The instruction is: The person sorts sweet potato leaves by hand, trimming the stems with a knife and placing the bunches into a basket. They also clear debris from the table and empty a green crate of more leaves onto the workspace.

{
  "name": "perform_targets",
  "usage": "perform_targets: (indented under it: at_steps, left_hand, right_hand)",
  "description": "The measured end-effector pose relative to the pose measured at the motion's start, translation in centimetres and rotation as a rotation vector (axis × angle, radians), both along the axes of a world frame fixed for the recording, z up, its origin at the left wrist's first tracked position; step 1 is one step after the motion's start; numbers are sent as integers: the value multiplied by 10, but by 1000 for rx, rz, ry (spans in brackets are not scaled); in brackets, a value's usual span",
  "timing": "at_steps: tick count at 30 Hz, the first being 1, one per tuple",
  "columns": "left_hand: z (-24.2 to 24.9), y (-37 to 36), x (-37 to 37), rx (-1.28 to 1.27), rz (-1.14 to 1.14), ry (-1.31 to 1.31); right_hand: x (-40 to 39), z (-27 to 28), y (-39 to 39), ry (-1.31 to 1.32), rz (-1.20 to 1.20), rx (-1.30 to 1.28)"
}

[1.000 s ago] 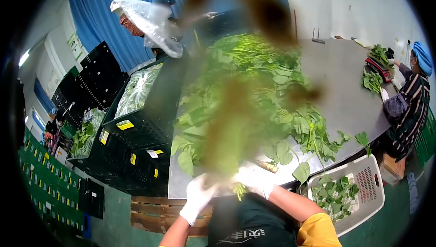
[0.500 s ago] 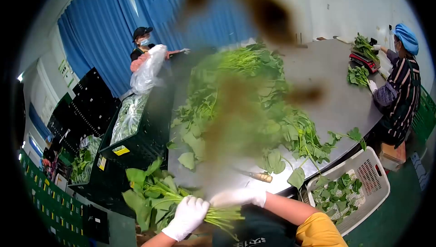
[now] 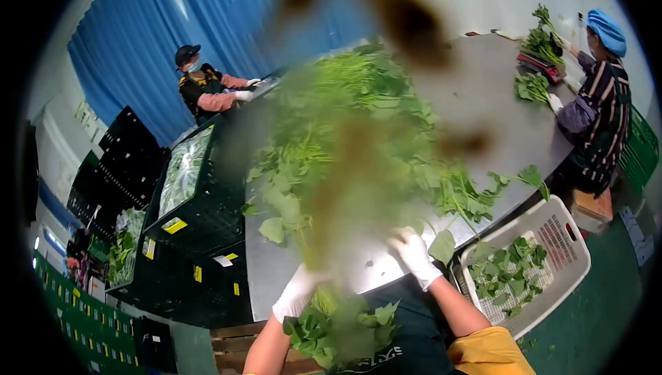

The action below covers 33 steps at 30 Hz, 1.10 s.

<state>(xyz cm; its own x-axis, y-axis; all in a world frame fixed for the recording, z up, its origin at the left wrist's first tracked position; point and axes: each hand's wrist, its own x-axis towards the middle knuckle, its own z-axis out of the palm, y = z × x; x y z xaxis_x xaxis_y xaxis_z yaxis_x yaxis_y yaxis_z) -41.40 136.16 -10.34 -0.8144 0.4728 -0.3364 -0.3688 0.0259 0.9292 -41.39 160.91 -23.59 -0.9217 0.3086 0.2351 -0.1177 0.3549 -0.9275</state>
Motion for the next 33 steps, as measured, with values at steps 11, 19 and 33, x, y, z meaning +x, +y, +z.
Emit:
perform_targets:
  at_steps: [11, 19, 33]
  left_hand:
    - [-95, 205, 19, -472, -426, 557]
    - [-88, 275, 91, -506, -753, 803]
    - [-52, 251, 84, -158, -490, 688]
  right_hand:
    - [160, 81, 72, 58, -343, 644]
    - [226, 27, 112, -81, -686, 626]
    - [320, -92, 165, -501, -1212, 368]
